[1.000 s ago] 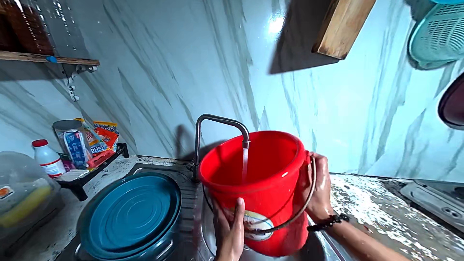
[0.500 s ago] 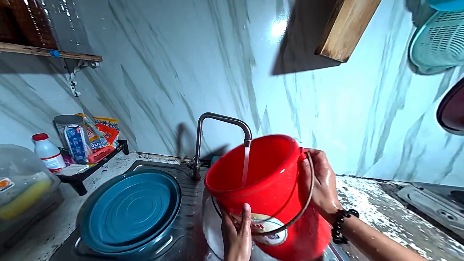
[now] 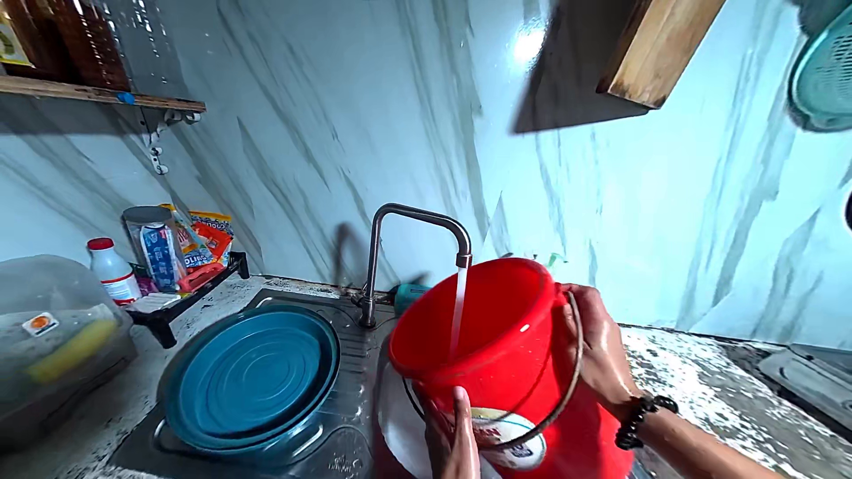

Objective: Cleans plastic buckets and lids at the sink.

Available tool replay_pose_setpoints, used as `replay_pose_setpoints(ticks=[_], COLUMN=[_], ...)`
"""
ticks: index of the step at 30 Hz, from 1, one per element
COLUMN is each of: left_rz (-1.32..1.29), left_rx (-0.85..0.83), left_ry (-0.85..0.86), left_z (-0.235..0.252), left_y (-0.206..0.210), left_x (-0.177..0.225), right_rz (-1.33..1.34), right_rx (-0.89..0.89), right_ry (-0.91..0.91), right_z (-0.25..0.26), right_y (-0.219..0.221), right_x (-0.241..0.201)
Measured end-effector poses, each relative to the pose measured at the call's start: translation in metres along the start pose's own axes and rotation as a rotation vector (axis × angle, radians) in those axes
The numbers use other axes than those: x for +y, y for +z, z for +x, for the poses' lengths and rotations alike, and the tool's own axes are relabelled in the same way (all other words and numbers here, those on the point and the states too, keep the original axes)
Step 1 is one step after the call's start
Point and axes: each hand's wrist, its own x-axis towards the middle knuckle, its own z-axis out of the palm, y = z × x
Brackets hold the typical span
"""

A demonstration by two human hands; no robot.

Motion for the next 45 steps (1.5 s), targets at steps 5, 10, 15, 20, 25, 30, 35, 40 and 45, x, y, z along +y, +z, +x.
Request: replay_pose_setpoints(ticks=[5,10,15,20,25,30,35,40,45], left_rz=[-0.401,-0.610,-0.688,-0.769,-0.813,-0.826,-0.737,-0.402,-0.192], left_rx=[-0.063,-0.192,-0.224,-0.234,-0.176,-0.147,-0.192,-0.090,-0.143], left_ry=[-0.342,-0.582,-0.696,-0.783,-0.798,-0.782,-0.568,-0.350,-0.101], left_z=[0.001,-0.023,-0.041,-0.050,-0.057,-0.067,-0.059,-0.032,-0.026], left_y=[0.047,0.083,0.107,0.122,0.141,0.142,0.116,0.072,0.052], left_x=[-0.016,-0.015,-0.019,-0.020,-0.020,-0.010,-0.016,0.003,0.032], right_rz=[-0.276,-0.549,-0.708,-0.799,-0.831,-0.861,-0.744,-0.442,-0.184], right_rx=[-0.281,-0.551,-0.702,-0.810,-0.863,-0.922,-0.711,-0.225,-0.046], right_ry=[-0.037,0.069,0.106,0.125,0.057,0.000,-0.074,-0.259,-0.143], right_z=[0.042,0.056,0.051,0.046,0.043,0.040,0.039,0.041,0.031], right_y=[-0.001,0.009,0.013,0.013,0.011,0.016,-0.006,-0.048,-0.088], right_x=[-0.038,-0.045,-0.043,-0.043,-0.058,-0.071,-0.077,-0.053,-0.025])
